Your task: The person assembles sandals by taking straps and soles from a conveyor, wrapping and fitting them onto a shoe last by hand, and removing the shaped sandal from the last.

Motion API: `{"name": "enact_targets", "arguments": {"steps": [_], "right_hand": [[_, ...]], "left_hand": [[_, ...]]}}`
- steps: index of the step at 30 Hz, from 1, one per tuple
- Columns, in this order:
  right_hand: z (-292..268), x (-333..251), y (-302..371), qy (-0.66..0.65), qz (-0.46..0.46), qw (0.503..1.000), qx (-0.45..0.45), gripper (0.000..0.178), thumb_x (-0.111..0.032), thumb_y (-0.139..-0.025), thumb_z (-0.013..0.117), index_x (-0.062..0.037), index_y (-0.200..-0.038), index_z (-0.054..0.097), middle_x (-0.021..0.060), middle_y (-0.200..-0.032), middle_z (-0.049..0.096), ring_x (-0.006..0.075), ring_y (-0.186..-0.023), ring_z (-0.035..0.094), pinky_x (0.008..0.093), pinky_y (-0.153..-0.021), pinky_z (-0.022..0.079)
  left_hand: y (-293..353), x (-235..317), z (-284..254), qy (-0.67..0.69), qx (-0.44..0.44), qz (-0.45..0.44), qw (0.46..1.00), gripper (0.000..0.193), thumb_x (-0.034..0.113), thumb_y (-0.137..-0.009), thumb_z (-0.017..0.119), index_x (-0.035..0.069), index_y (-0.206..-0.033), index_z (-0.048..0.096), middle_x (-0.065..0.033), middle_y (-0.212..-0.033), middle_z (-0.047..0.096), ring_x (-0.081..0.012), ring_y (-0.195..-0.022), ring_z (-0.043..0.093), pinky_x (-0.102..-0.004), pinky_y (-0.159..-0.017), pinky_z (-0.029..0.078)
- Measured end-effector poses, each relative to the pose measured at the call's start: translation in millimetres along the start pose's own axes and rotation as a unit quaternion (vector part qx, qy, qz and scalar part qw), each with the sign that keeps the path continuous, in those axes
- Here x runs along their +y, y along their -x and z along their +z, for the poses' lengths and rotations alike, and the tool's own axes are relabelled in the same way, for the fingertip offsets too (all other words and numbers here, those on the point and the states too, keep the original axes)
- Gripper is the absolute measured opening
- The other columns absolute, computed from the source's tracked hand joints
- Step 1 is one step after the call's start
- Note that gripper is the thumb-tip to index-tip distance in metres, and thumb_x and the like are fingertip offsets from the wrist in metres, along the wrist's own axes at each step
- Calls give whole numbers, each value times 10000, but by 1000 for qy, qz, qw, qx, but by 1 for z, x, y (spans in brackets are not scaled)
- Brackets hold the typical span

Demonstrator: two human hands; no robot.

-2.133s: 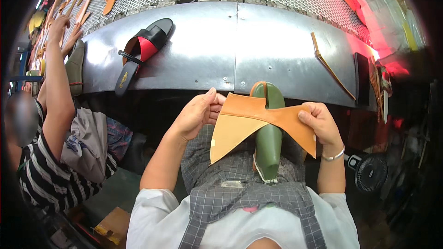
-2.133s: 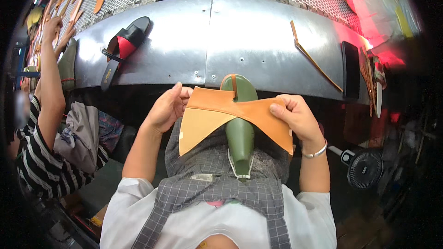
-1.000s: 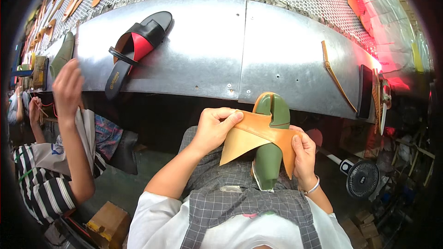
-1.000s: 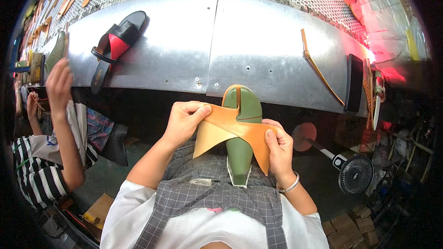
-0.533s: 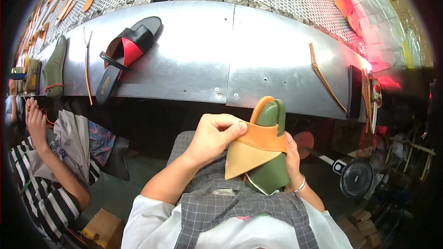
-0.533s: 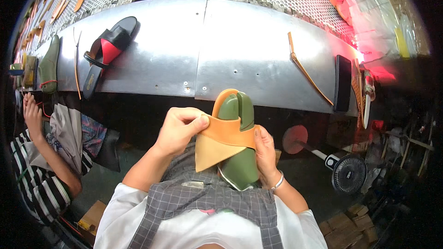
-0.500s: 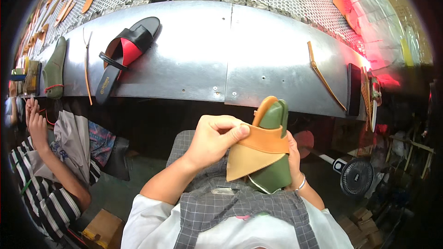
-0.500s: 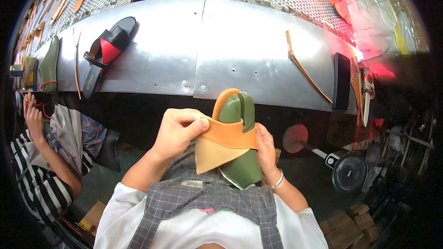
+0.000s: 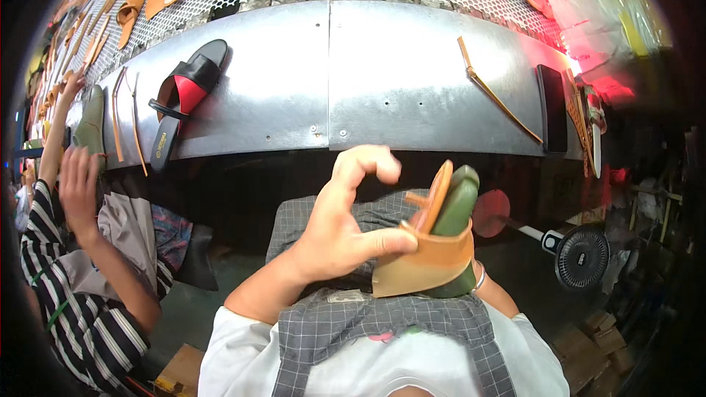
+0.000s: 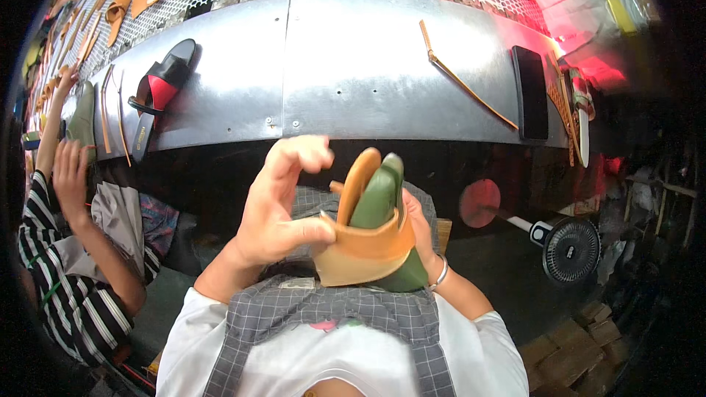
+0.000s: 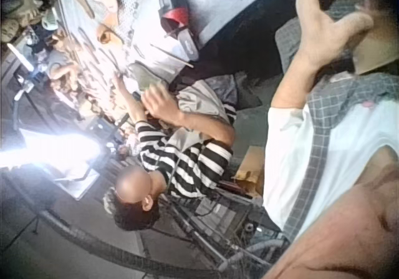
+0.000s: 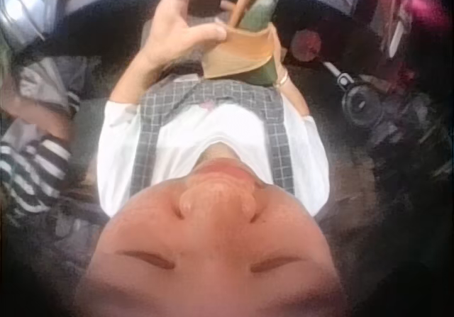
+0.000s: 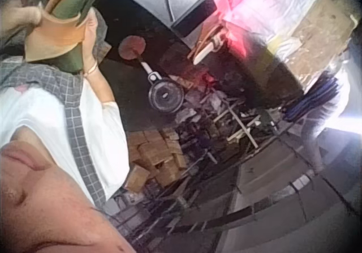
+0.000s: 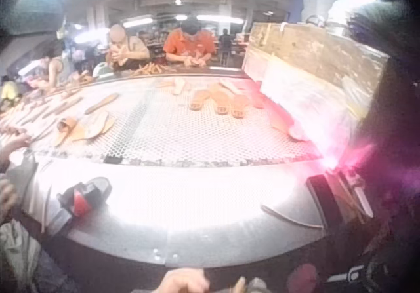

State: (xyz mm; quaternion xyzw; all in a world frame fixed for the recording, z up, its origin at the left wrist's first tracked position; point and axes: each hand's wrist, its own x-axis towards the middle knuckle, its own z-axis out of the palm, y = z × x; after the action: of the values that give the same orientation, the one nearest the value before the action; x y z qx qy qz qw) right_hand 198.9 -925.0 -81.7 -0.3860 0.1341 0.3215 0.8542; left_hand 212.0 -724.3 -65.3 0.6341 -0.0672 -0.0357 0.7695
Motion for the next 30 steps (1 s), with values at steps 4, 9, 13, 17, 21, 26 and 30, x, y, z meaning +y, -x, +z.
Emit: {"name": "enact_targets", "arguments": {"steps": [4,9,13,17,21,26,30], "right_hand": [[-11,10,2,-87,15,996,-23,315,-224,-978,490,-40,-1229,537,122,-1094,634,218,-978,639,360,-849,542],[-34,20,2,-187,38,980,-56,321,-225,-976,492,-39,-1234,533,120,-1083,633,222,-964,638,362,-840,542],[-44,30,-4,-266,59,958,-89,326,-226,-975,494,-38,-1239,531,119,-1074,633,225,-953,637,363,-833,542],[-35,29,-11,-204,42,976,-71,273,-206,-961,534,-58,-1190,547,76,-971,615,198,-866,624,301,-754,542],[-76,59,-19,-99,47,985,-130,205,-195,-912,644,-109,-1070,545,7,-904,553,86,-810,573,189,-650,500],[-64,58,-14,-304,128,944,9,202,-208,-917,636,-114,-1075,554,2,-939,556,72,-814,563,200,-671,485],[-68,57,-11,-305,128,943,-20,201,-214,-928,618,-111,-1087,553,10,-953,560,87,-834,568,221,-704,488]], "left_hand": [[-17,-9,22,233,-200,-166,937,959,482,-480,917,68,-1237,497,-54,-1134,544,-179,-1073,536,-350,-936,430],[-22,-4,31,137,-141,-148,969,813,365,-541,908,36,-1201,564,-74,-1166,566,-190,-1153,516,-340,-1011,382],[-19,-2,9,0,-99,-3,995,393,129,-672,820,-12,-1002,658,-105,-1047,649,-206,-1068,584,-369,-954,441],[-20,3,12,114,-56,-114,985,79,7,-805,705,-34,-858,663,-143,-933,670,-182,-863,641,-297,-778,510],[-20,8,15,73,-80,-56,993,90,46,-823,708,-29,-838,661,-147,-927,670,-177,-837,644,-295,-765,512],[-25,6,15,-86,-104,80,988,146,126,-765,749,19,-789,652,-75,-845,667,-193,-838,637,-294,-701,502],[-23,9,17,-140,-96,126,977,107,101,-766,730,25,-741,659,-65,-827,660,-184,-789,621,-302,-675,498]]}}
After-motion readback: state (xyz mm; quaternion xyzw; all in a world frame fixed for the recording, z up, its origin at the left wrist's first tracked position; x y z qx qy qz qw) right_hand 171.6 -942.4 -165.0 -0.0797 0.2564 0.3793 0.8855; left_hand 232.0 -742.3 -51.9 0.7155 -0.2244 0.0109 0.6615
